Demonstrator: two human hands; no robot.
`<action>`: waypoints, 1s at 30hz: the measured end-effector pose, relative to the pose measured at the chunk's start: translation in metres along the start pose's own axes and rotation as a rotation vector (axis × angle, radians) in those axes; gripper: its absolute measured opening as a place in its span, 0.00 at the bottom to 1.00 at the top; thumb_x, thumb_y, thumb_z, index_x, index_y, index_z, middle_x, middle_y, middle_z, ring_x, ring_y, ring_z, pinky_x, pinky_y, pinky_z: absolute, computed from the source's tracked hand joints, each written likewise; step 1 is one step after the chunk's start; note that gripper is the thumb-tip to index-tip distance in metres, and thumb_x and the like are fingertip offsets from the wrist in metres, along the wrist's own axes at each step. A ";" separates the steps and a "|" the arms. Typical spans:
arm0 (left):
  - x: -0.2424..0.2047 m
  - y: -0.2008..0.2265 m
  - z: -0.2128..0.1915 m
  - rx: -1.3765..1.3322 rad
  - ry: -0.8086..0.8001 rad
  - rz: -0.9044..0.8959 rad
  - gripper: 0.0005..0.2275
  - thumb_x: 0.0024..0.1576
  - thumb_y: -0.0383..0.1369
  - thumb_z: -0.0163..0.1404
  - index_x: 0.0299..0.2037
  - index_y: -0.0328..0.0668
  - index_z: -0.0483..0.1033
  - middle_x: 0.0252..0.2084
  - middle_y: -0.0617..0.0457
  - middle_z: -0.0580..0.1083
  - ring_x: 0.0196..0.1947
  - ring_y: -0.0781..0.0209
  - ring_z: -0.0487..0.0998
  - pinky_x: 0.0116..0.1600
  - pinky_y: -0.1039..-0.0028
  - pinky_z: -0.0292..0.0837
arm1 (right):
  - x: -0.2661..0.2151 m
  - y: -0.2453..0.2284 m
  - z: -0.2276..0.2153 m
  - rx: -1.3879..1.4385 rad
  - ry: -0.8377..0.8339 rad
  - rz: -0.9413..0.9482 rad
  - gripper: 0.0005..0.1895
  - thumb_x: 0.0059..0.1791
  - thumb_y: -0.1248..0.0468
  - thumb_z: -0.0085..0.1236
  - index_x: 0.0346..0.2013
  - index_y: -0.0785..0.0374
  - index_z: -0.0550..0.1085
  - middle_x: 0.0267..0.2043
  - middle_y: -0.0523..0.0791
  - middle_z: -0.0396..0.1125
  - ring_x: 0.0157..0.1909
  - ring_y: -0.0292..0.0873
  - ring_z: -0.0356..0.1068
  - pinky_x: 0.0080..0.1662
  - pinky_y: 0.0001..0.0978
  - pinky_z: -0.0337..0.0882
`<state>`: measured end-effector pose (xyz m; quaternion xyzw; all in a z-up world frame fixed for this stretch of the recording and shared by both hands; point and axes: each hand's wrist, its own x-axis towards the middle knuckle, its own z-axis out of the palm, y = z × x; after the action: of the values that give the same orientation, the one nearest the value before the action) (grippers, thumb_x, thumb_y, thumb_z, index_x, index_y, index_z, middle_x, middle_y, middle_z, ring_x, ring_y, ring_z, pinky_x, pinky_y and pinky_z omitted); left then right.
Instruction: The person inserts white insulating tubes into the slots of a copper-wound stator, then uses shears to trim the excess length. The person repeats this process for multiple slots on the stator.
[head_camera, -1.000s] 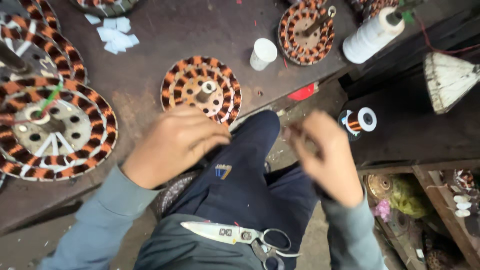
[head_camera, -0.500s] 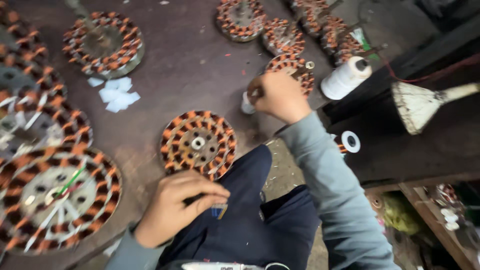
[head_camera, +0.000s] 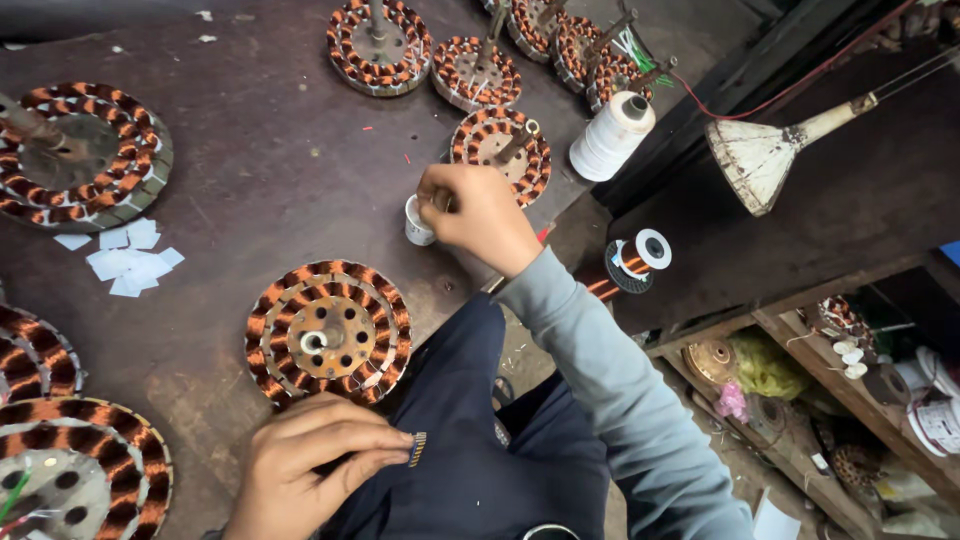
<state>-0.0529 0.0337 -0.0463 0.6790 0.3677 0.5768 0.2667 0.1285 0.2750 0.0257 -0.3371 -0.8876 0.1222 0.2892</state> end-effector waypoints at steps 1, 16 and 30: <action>0.001 0.000 0.000 0.003 -0.005 0.011 0.07 0.46 0.29 0.65 0.34 0.42 0.85 0.29 0.57 0.82 0.30 0.64 0.84 0.37 0.75 0.76 | -0.004 0.001 0.001 0.032 0.064 -0.011 0.06 0.44 0.65 0.60 0.33 0.63 0.77 0.29 0.46 0.73 0.31 0.42 0.75 0.35 0.34 0.72; 0.005 0.020 -0.002 0.125 -0.001 0.027 0.07 0.50 0.31 0.66 0.37 0.47 0.85 0.25 0.58 0.77 0.24 0.64 0.72 0.34 0.73 0.67 | -0.170 -0.087 -0.020 1.052 0.522 0.328 0.04 0.56 0.76 0.48 0.46 0.70 0.65 0.47 0.55 0.67 0.42 0.45 0.71 0.48 0.38 0.74; 0.004 0.014 -0.001 0.170 -0.062 0.132 0.06 0.55 0.34 0.67 0.38 0.49 0.85 0.26 0.59 0.74 0.25 0.62 0.70 0.34 0.70 0.63 | -0.248 -0.132 0.024 1.303 0.748 0.385 0.08 0.61 0.69 0.52 0.46 0.69 0.62 0.41 0.58 0.68 0.38 0.50 0.71 0.42 0.40 0.75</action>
<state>-0.0512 0.0292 -0.0328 0.7394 0.3615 0.5384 0.1809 0.1947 0.0104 -0.0459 -0.2662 -0.4058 0.5457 0.6831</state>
